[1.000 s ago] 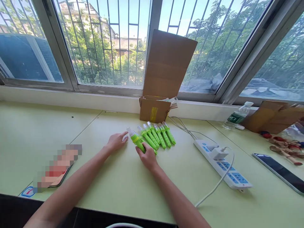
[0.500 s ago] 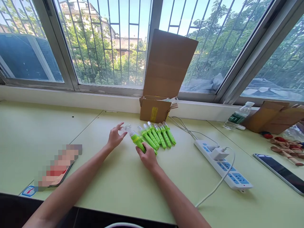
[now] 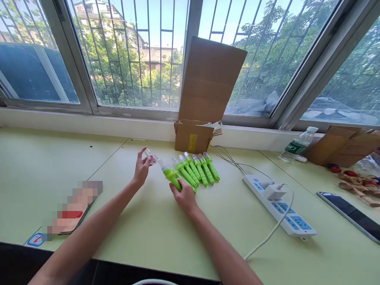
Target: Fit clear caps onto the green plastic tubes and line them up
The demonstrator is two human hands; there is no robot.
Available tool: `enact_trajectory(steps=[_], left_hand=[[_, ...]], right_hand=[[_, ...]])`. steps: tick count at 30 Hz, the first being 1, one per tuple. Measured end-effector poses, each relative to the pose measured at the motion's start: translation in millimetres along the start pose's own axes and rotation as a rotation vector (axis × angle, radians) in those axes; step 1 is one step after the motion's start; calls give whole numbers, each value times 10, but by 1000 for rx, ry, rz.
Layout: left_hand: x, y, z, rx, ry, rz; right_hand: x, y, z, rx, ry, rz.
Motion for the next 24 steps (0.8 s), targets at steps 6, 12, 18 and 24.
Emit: enact_trajectory(steps=[6,12,18,24], left_hand=[[-49,49,-40,-88,-35,3],[-109,134,-99,-119,4,86],[-154,222,-119,-117,10,173],[-189,292,-68,-45,-29,269]], right_hand=[[5,12,-6,-61,-11,-3],[1,18,2,-87,-31,-16],[6,14,18,-71,-57,-23],[9,5,21,-66,-69,-36]])
Point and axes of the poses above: each hand's wrist, its own x-axis towards the middle knuckle, its own y-axis out of the palm, z = x × y, the point moved 7 cm from there along x, towards the middle knuckle, and after that the axes turned 4 degrees about x, right-handed, at the moved point
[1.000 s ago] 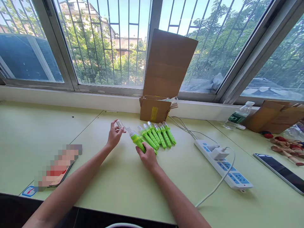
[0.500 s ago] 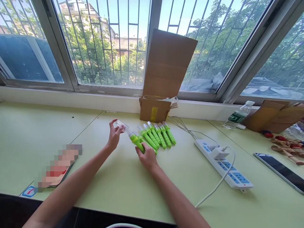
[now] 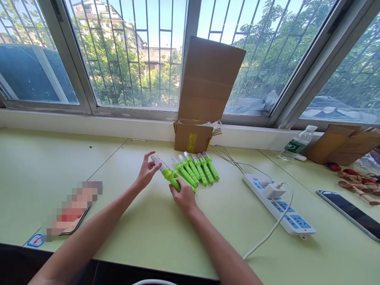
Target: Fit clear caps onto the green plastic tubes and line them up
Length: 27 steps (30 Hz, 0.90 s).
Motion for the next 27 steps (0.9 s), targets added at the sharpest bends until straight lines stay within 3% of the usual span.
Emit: enact_trajectory(steps=[4,17,27], left_hand=[[-18,59,1,61,26,66],[51,-113,105,229,65,-67],[48,-103,71,140,30,-72]], right_hand=[[-2,-6,1,-4,5,1],[2,-28,-63,31,-10,-57],[2,-49,-60,-15,-31,-88]])
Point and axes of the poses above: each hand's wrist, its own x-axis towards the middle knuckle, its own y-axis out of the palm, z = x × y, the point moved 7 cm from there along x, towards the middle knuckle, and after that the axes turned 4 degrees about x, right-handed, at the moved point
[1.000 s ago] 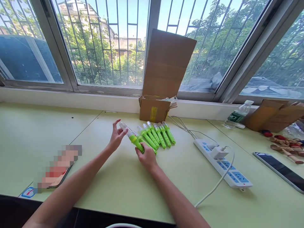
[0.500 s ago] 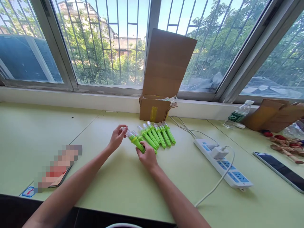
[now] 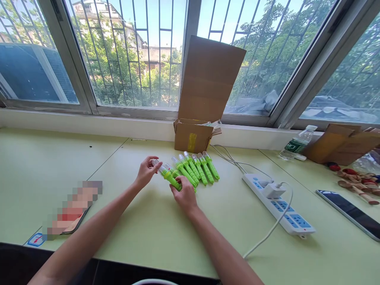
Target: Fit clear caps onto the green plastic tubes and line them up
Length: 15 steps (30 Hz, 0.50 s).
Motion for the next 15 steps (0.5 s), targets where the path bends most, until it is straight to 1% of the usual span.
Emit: enact_trajectory(steps=[7,15], left_hand=[[13,28,18,-57,-16,43],[28,12,36,-98,-43,41]], right_hand=[[0,-12,13,11,-5,-7],[-8,-19,-1,37,-26,-28]])
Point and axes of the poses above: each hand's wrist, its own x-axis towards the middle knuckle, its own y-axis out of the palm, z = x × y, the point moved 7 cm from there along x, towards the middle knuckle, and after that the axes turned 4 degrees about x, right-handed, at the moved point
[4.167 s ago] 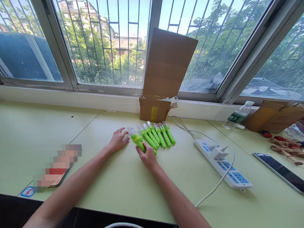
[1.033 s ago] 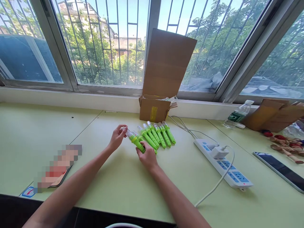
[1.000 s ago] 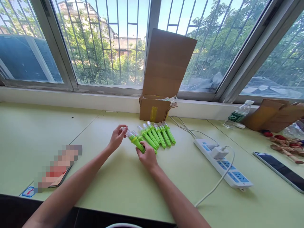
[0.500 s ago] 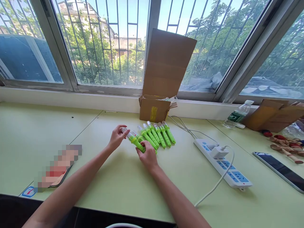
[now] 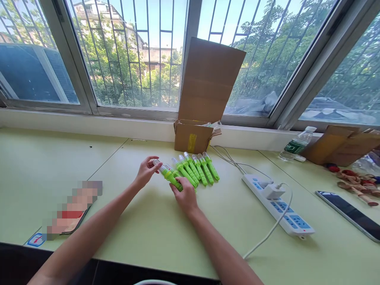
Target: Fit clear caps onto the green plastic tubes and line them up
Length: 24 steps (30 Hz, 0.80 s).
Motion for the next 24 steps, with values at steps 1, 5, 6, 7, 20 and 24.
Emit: enact_trajectory(steps=[1,5,6,7,20,24], left_hand=[[3,-5,2,-5,0,-4],[15,-16,11,-12,-4,-10],[16,-18,15,-12,-8,-10],[16,-19,19,-11,-13,-10],[14,-52,85,-13,-44,-21],[12,-54,76,-29,-59,-22]], right_hand=[[0,0,1,0,-3,1],[-1,27,7,-11,-2,39],[-1,34,7,-14,0,47],[0,37,4,-16,4,50],[11,-24,25,-59,-8,17],[7,-9,53,-30,-37,44]])
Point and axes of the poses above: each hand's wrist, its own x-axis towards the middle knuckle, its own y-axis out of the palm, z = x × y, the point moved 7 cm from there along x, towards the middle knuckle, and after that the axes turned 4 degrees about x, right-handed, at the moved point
